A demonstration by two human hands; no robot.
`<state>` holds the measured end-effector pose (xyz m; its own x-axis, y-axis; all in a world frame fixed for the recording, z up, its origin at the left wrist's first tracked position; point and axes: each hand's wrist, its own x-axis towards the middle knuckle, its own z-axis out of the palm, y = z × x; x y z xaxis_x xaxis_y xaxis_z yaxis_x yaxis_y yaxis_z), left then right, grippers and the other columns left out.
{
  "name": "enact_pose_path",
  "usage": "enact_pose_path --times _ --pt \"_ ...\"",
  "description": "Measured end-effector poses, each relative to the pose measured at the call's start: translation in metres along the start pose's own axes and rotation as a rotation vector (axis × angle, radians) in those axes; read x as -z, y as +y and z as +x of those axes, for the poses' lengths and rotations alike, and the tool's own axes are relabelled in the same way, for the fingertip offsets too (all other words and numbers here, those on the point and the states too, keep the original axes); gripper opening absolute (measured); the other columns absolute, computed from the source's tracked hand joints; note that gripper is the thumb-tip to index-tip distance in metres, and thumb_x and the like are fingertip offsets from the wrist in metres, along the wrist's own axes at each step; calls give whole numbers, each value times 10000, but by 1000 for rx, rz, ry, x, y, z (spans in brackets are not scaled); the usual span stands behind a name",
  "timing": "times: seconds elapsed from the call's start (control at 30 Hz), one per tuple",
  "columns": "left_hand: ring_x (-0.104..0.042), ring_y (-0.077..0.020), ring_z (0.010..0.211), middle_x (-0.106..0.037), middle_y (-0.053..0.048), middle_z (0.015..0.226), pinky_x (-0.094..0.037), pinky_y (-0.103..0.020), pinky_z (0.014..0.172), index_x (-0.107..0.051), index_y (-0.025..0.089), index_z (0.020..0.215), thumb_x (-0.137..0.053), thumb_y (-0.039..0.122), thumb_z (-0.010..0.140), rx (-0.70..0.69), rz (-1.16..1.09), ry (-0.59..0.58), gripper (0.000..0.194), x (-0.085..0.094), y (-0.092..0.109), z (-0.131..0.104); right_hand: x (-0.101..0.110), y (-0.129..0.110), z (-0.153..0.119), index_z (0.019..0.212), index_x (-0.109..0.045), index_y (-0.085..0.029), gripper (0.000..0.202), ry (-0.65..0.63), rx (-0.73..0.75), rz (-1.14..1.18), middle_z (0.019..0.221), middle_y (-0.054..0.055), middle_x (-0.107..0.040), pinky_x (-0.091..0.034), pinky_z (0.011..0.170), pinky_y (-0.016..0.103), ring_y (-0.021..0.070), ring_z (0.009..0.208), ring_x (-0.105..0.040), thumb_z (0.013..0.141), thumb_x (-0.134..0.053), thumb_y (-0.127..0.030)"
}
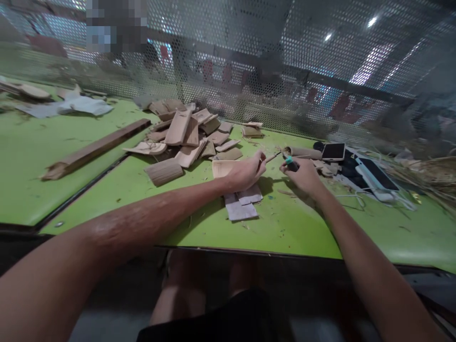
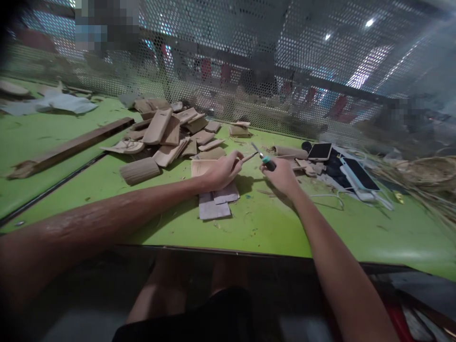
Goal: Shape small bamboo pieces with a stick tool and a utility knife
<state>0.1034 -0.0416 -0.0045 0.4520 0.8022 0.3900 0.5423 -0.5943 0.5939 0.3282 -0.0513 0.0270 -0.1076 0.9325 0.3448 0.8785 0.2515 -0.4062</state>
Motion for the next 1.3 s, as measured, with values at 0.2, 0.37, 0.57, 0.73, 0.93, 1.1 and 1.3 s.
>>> enact_pose_path --times 0.2,0.37,0.57,0.73,0.93,1.1,1.3 --pt "-626 -243 876 -695 -128 1000 -506 -388 810 -547 147 1207 -340 318 1059 10 18 11 307 -1 -1 2 -1 -1 -1 791 -742 -180 153 -137 12 -8 769 70 -730 -445 700 360 253 729 -640 746 -635 -279" --pt "-629 -229 839 -704 -113 962 -499 -363 774 -567 159 1162 -403 328 1049 3 8 20 261 0 -1 1 -1 5 1 784 -739 -177 136 -125 6 -23 779 79 -742 -453 713 359 261 742 -658 723 -636 -243" --pt "-618 -214 804 -706 -108 949 -466 -333 715 -553 158 1147 -446 337 1044 -29 6 11 233 -2 -5 2 -3 9 1 759 -715 -173 145 -81 -13 -82 761 85 -725 -433 679 350 263 722 -643 735 -626 -285" --pt "-598 -209 775 -692 -100 925 -442 -330 691 -548 165 1125 -388 338 1064 -39 35 6 244 -2 -5 2 -4 13 2 749 -704 -169 195 -23 -32 -173 733 106 -697 -407 645 359 269 688 -612 770 -594 -330" --pt "-590 -209 770 -679 -91 908 -450 -344 725 -563 174 1090 -363 343 1073 -26 31 1 262 3 2 0 1 21 8 817 -716 -163 218 91 -112 -193 827 148 -732 -429 695 375 310 798 -658 796 -601 -347" --pt "-602 -216 790 -687 -96 926 -462 -349 735 -561 176 1092 -352 362 1075 -26 6 10 280 1 -2 2 3 12 5 856 -702 -187 237 82 -43 -61 841 114 -733 -455 735 379 282 778 -638 825 -609 -403" --pt "-588 -220 776 -671 -90 890 -466 -358 735 -562 181 1084 -323 390 1083 -30 4 38 318 -3 -6 4 4 -4 -2 890 -708 -200 244 -12 64 35 873 89 -729 -478 776 374 260 799 -626 864 -620 -425"
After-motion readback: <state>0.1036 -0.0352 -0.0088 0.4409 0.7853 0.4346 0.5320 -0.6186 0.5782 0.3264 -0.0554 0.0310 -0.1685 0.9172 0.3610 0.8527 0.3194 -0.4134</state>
